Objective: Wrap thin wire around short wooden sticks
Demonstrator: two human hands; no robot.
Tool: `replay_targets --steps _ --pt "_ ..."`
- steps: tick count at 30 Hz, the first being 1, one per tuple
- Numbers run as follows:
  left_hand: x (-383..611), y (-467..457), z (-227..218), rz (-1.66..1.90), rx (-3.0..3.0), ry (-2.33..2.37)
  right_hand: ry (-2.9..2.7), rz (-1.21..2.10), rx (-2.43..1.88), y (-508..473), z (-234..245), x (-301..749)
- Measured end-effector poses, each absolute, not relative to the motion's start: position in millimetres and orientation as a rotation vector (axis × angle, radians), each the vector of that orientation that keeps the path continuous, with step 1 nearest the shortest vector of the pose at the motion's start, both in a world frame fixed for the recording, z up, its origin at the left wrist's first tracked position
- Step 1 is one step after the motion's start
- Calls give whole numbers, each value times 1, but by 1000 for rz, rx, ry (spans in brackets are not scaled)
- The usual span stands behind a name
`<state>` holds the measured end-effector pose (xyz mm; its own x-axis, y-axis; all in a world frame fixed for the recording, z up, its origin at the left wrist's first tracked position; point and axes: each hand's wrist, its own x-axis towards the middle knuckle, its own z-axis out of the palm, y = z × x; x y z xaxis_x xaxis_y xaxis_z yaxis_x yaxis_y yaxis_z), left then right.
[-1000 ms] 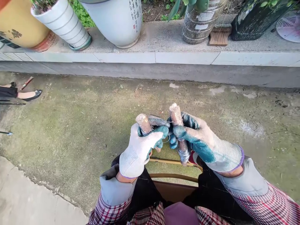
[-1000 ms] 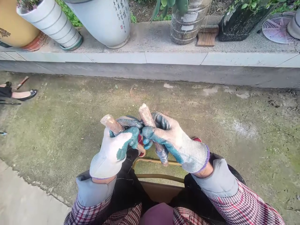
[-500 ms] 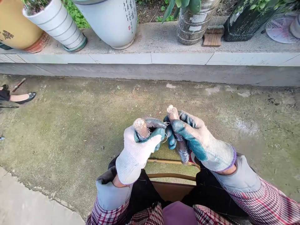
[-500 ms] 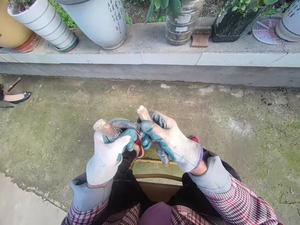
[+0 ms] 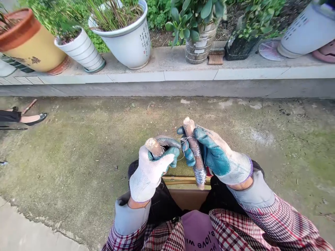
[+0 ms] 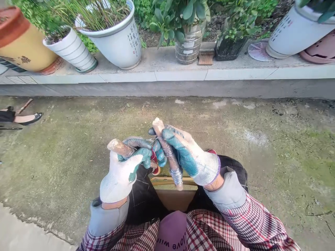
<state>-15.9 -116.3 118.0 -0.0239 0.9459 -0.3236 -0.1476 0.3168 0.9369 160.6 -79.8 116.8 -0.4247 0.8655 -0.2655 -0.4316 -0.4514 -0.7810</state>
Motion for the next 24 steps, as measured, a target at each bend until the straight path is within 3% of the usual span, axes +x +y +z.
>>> replay_targets --steps 12,18,24 --pt "0 -210 153 1207 957 1283 -670 1990 -595 -194 152 169" --pt "9 -245 156 1257 1192 1291 -763 1909 -654 -235 152 171" --pt "13 -270 157 1200 990 1225 -782 1819 -833 -258 146 174"
